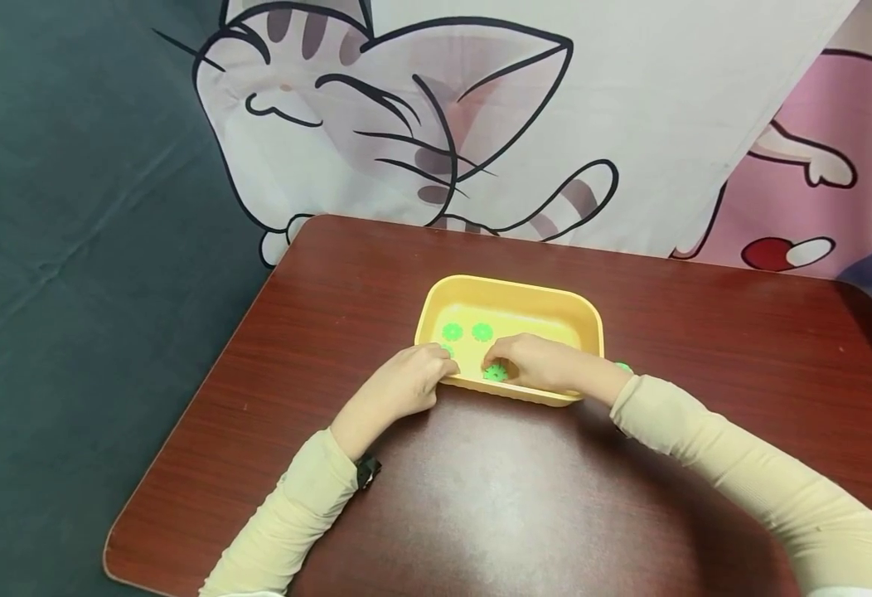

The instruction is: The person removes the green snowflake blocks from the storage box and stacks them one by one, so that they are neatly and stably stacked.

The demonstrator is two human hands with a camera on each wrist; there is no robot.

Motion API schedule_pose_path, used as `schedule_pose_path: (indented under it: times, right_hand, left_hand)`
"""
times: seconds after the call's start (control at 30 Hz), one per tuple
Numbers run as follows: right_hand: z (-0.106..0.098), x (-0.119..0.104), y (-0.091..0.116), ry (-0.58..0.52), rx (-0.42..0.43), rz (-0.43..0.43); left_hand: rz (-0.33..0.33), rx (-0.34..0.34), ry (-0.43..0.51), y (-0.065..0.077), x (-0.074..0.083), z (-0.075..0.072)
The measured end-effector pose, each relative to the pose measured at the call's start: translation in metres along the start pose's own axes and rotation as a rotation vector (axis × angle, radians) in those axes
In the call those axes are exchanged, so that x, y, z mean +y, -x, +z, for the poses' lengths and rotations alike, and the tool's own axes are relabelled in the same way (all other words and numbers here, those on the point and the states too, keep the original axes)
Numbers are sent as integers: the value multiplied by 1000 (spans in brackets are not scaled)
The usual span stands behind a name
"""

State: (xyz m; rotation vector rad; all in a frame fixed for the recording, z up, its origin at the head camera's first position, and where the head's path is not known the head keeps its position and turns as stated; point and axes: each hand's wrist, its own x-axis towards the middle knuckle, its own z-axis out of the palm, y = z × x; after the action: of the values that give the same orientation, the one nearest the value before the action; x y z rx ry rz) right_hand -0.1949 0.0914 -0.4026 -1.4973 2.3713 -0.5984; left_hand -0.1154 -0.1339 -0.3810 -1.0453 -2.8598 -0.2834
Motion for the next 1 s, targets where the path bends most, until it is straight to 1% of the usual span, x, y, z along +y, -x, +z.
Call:
schedule_pose_path:
  times: [0.1, 0.27, 0.43, 0.5, 0.53, 0.63, 0.77, 0.8, 0.9, 1.0]
  right_hand:
    - [-2, 1, 1, 22, 9, -26]
    - [-5, 9, 6, -7, 42, -33]
    - [-16, 17, 16, -34, 123, -36]
    - [-22, 19, 22, -41, 177, -25]
    - [-24, 21, 26, -56, 201, -11]
    - [-32, 25, 41, -53, 288, 26]
    - [-38, 32, 64, -49, 392, 91]
    - [-39, 33, 71, -66, 418, 111]
    - [-44, 35, 90, -131, 492, 193]
    - [-48, 34, 109, -190, 558, 300]
  left_hand:
    - [4, 4, 8, 0, 0, 1]
    - [5, 1, 11, 1, 0, 2]
    - [6, 17, 0, 1, 1, 1]
    - [10, 24, 3, 1, 0, 1]
    - [10, 22, 7, 1, 0, 1]
    - [9, 15, 18, 1, -1, 1]
    - [9, 8, 25, 0, -1, 0]
    - [10, 7, 27, 0, -1, 0]
    - [13, 7, 36, -1, -1, 1]
    - [13, 9, 42, -1, -2, 1]
